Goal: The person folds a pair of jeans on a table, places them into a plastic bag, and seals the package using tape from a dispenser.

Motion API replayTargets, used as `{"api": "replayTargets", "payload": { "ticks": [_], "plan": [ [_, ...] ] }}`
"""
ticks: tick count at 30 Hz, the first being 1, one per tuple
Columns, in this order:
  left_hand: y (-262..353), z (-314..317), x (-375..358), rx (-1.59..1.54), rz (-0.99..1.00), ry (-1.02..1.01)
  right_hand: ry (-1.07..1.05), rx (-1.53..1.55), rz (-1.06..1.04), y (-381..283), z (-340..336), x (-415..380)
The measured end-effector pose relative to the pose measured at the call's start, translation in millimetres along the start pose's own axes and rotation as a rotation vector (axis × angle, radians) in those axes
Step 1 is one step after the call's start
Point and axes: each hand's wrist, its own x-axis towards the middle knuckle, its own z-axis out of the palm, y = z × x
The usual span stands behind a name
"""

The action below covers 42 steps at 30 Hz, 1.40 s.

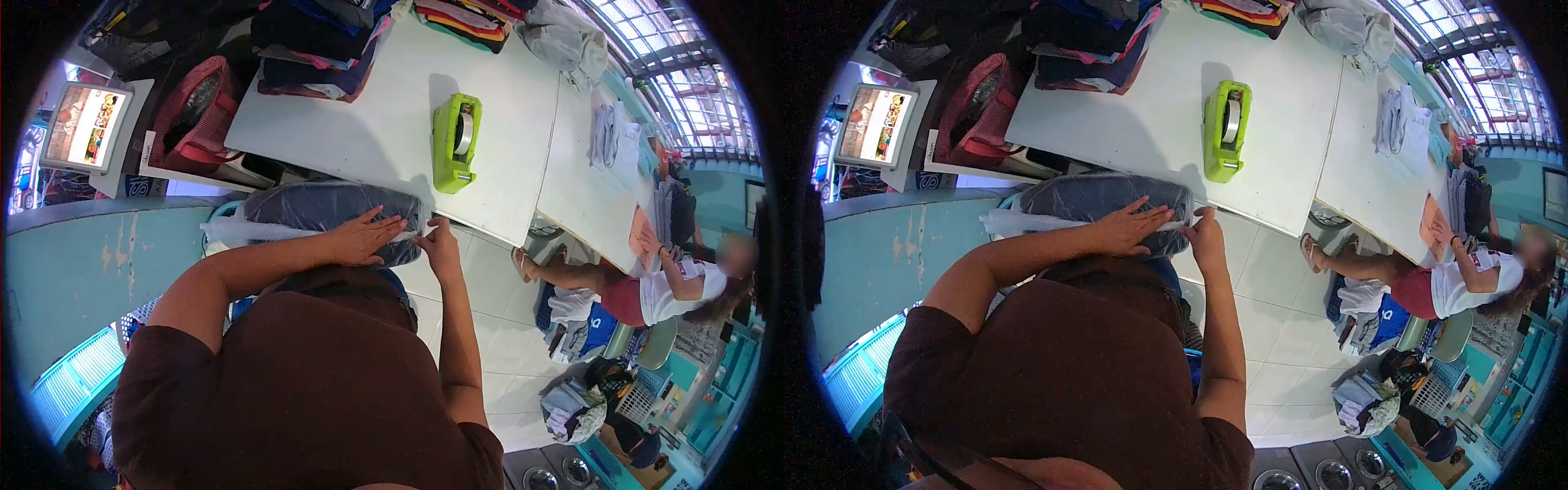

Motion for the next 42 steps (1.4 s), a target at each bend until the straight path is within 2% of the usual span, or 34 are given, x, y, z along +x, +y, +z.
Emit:
{"api": "replayTargets", "payload": {
  "ticks": [2, 5, 8, 11, 12, 13, 14, 16, 17, 19, 23, 24, 26, 27, 29, 30, 32, 37, 39, 40, 42],
  "plan": [
    [0, 0, 1, 0.012, -0.005, -0.015, 0.022, 0.028, 0.062, 8, 3, -4],
    [0, 0, 2, 0.043, -0.016, -0.019, 0.198, -0.318, -0.09, 44, 14, -7],
    [-6, -1, 0, 0.018, 0.024, -0.005, 0.217, 0.196, -0.041, 88, 47, -2],
    [-14, 1, -8, -0.017, 0.062, 0.07, 0.112, 0.139, 0.015, 77, 33, 0],
    [-18, 0, -14, -0.023, 0.047, 0.064, 0.15, -0.019, -0.082, 60, 18, 2],
    [-22, -2, -25, -0.031, 0.027, 0.06, 0.207, 0.367, -0.101, 19, 5, 1],
    [-24, -4, -38, -0.039, 0.004, 0.05, 0.133, 0.584, -0.087, -49, -23, -13],
    [-28, -5, -67, 0.0, -0.028, 0.027, -0.064, 0.613, -0.433, -141, -58, -37],
    [-30, -5, -82, 0.019, -0.049, 0.019, -0.171, 0.885, -0.755, -173, -64, -54],
    [-32, -9, -114, 0.057, -0.088, 0.061, -0.326, 1.372, -0.962, -237, -57, -82],
    [-43, 1, -170, 0.064, -0.209, 0.192, -0.658, 1.248, -1.189, -282, -74, -89],
    [-42, -1, -181, 0.097, -0.258, 0.295, -0.705, 1.207, -1.203, -285, -72, -91],
    [-48, 4, -203, 0.103, -0.336, 0.243, -0.755, 1.115, -1.19, -290, -70, -98],
    [-50, 3, -212, 0.105, -0.371, 0.217, -0.77, 1.116, -1.272, -296, -61, -89],
    [-51, 3, -221, 0.113, -0.37, 0.302, -0.805, 1.122, -1.434, -310, -43, -73],
    [-53, 0, -224, 0.122, -0.368, 0.345, -0.709, 1.129, -1.425, -317, -31, -79],
    [-57, -6, -232, 0.123, -0.378, 0.334, -0.659, 1.105, -1.341, -326, -16, -79],
    [-73, -2, -264, -0.153, -0.508, 0.289, -0.842, 0.906, -1.014, -317, 33, -25],
    [-70, -9, -272, -0.31, -0.62, 0.256, -0.726, 0.567, -0.805, -300, 75, 1],
    [-66, -18, -274, -0.317, -0.643, 0.234, -0.741, 0.45, -0.667, -286, 106, 15],
    [-66, -25, -274, -0.323, -0.663, 0.228, -0.834, 0.316, -0.567, -241, 170, 37]
  ]
}}
